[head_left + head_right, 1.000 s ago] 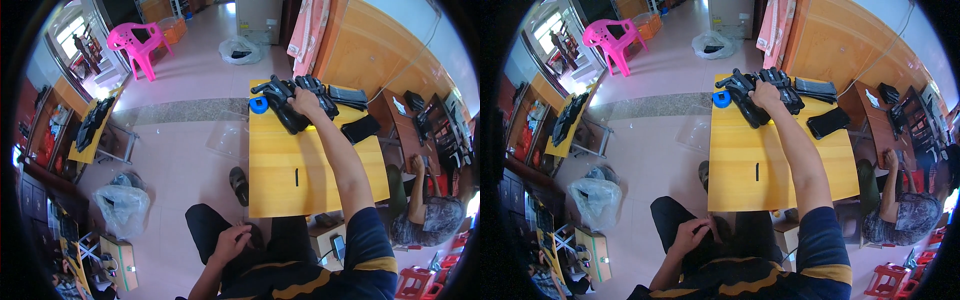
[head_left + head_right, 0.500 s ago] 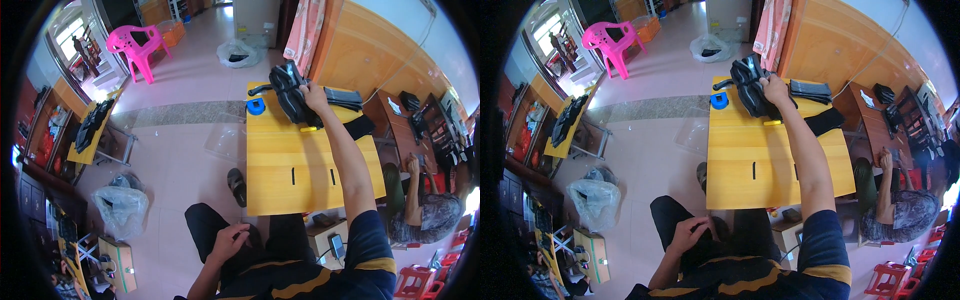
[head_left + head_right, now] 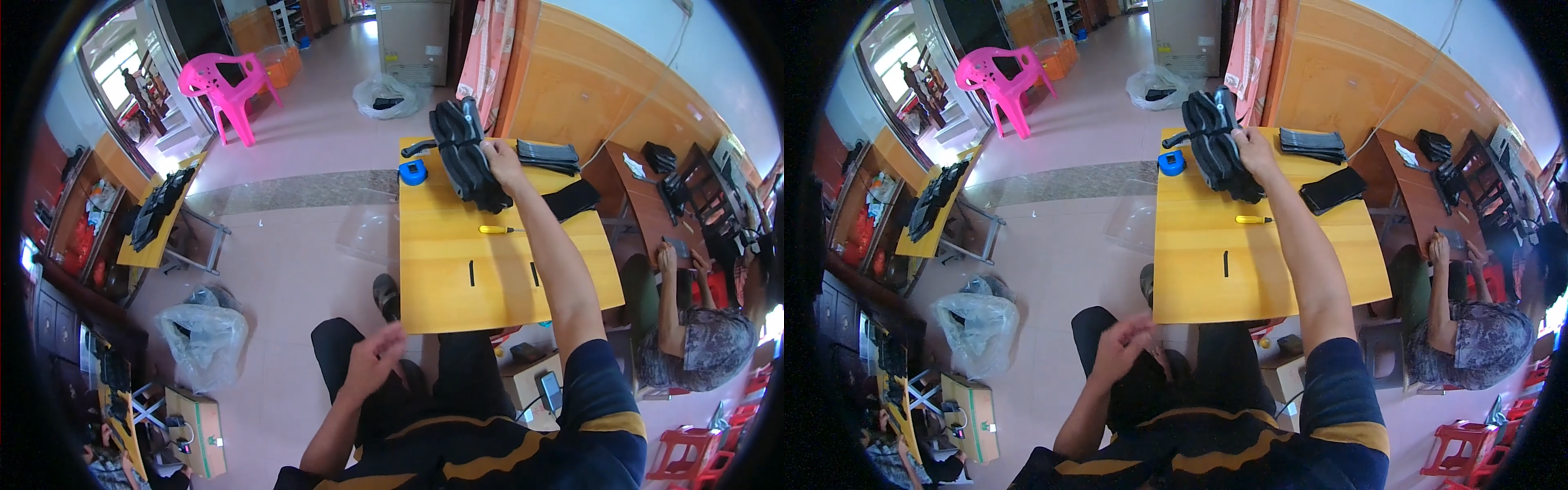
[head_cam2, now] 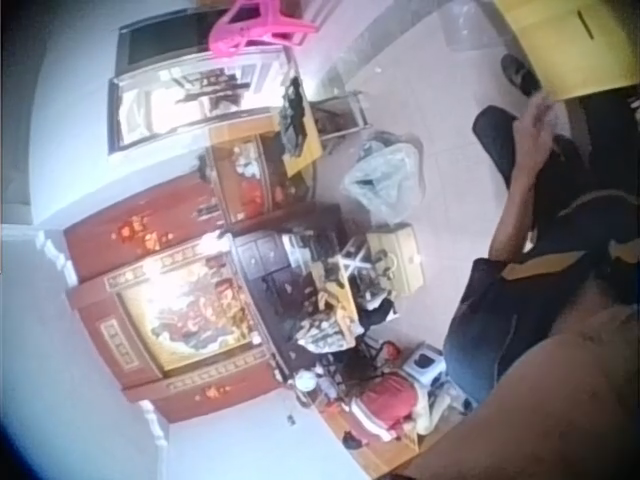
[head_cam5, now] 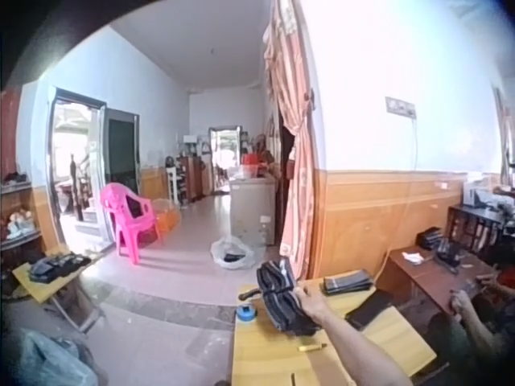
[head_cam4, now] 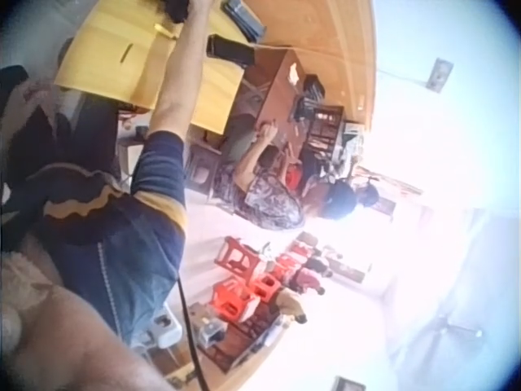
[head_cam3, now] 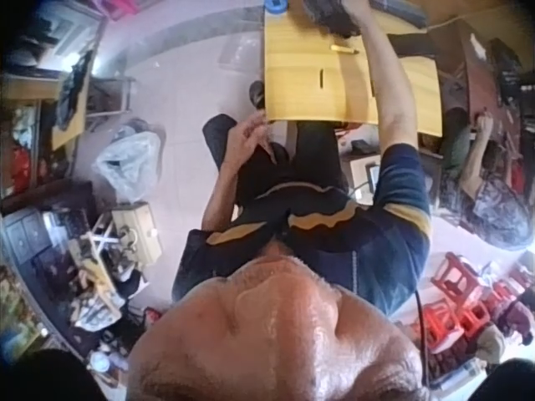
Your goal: Organizing and measuring tactical gloves and equipment pouches on a table.
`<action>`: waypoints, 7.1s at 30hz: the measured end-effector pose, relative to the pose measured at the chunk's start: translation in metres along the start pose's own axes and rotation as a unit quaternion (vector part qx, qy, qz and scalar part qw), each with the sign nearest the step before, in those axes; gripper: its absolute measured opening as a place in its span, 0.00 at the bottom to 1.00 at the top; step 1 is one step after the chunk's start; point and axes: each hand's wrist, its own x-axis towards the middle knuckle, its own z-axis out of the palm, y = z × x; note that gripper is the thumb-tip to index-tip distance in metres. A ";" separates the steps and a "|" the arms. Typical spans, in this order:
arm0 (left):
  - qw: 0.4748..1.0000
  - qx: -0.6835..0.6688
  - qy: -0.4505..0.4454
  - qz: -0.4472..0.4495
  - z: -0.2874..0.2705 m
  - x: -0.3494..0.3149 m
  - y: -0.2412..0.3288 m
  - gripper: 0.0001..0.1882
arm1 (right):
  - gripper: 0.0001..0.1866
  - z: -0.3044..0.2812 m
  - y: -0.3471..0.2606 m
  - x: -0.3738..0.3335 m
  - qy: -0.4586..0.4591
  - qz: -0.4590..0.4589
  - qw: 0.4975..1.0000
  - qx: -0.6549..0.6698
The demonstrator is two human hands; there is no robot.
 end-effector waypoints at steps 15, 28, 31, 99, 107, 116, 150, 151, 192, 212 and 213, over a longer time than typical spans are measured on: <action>0.931 -0.335 0.140 0.030 0.047 0.216 0.025 0.49 | 0.20 0.065 -0.035 -0.181 0.067 -0.312 0.938 -0.138; 0.889 -0.358 0.283 0.050 0.053 0.245 0.005 0.39 | 0.18 0.048 -0.026 -0.168 -0.031 -0.152 0.987 0.046; 0.898 -0.357 0.257 0.019 0.047 0.249 -0.010 0.33 | 0.24 0.038 -0.025 -0.150 0.044 -0.260 0.955 -0.137; 0.879 -0.462 0.122 0.014 -0.099 0.004 0.009 0.45 | 0.15 -0.138 0.077 -0.158 0.265 -0.110 0.892 -0.348; 0.841 -0.529 0.095 -0.052 -0.052 -0.003 0.029 0.43 | 0.18 -0.154 0.117 -0.190 0.111 0.105 0.888 -0.433; 0.853 -0.518 0.021 -0.058 0.000 0.006 0.043 0.33 | 0.24 -0.073 -0.001 -0.294 -0.101 -0.052 0.990 -0.077; 0.974 0.022 -0.004 0.226 0.080 -0.054 0.065 0.31 | 0.29 -0.019 -0.012 -0.422 -0.233 0.266 0.651 0.671; 0.974 0.019 -0.008 0.226 0.082 -0.052 0.063 0.31 | 0.28 -0.020 0.006 -0.425 -0.184 0.276 0.636 0.697; 0.985 0.132 0.023 0.108 0.051 -0.038 0.057 0.31 | 0.29 -0.017 -0.046 -0.414 -0.175 0.302 0.868 0.352; 0.995 -0.071 -0.011 0.069 0.056 -0.024 0.074 0.25 | 0.37 -0.045 -0.083 -0.399 -0.093 0.078 0.937 0.329; 0.990 -0.127 -0.039 0.048 0.053 -0.020 0.080 0.25 | 0.33 -0.045 -0.079 -0.396 -0.069 0.114 0.898 0.419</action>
